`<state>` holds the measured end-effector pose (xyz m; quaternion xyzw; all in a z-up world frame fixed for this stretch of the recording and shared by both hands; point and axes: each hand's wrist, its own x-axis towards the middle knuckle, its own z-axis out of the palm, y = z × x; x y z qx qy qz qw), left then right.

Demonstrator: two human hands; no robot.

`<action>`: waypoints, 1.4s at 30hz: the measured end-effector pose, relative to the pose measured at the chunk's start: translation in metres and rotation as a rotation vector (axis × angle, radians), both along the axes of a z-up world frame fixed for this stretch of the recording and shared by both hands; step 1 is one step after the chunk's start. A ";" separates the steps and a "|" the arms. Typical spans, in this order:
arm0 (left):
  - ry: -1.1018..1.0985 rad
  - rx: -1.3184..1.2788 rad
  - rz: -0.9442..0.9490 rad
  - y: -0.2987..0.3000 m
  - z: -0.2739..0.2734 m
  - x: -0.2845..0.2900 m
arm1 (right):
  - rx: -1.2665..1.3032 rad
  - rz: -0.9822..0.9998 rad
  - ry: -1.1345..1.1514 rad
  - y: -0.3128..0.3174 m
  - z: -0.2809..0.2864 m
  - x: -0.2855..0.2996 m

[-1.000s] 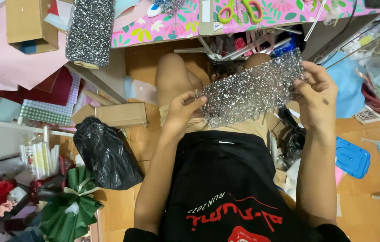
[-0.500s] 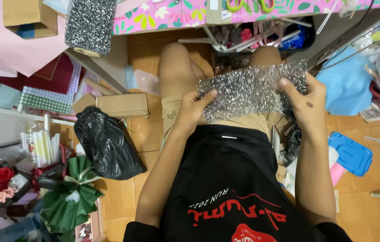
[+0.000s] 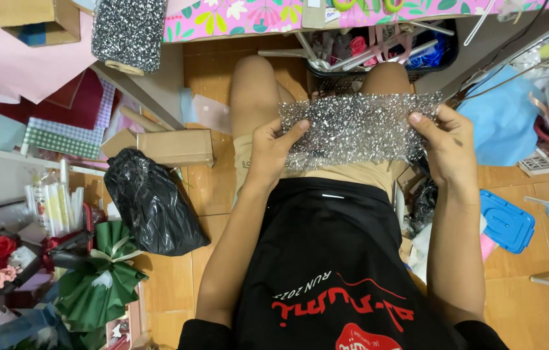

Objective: The person cuts a roll of silver glittery mesh material into smaller pieces using green-handled scissors. They hold the roll with one hand and cut sections, then fold and trim the cut pieces further.

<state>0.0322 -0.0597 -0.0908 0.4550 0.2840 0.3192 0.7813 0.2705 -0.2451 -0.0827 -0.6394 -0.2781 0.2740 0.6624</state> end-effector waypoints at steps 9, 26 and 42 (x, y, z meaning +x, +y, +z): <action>0.300 0.105 -0.301 0.008 -0.062 0.065 | -0.334 0.060 -0.069 -0.053 -0.043 0.053; 0.447 0.091 -0.112 0.006 -0.168 0.099 | -0.398 -0.083 -0.418 0.000 -0.114 -0.026; 0.312 0.045 -0.281 0.021 -0.178 0.103 | -0.470 -0.075 0.177 -0.069 -0.179 0.082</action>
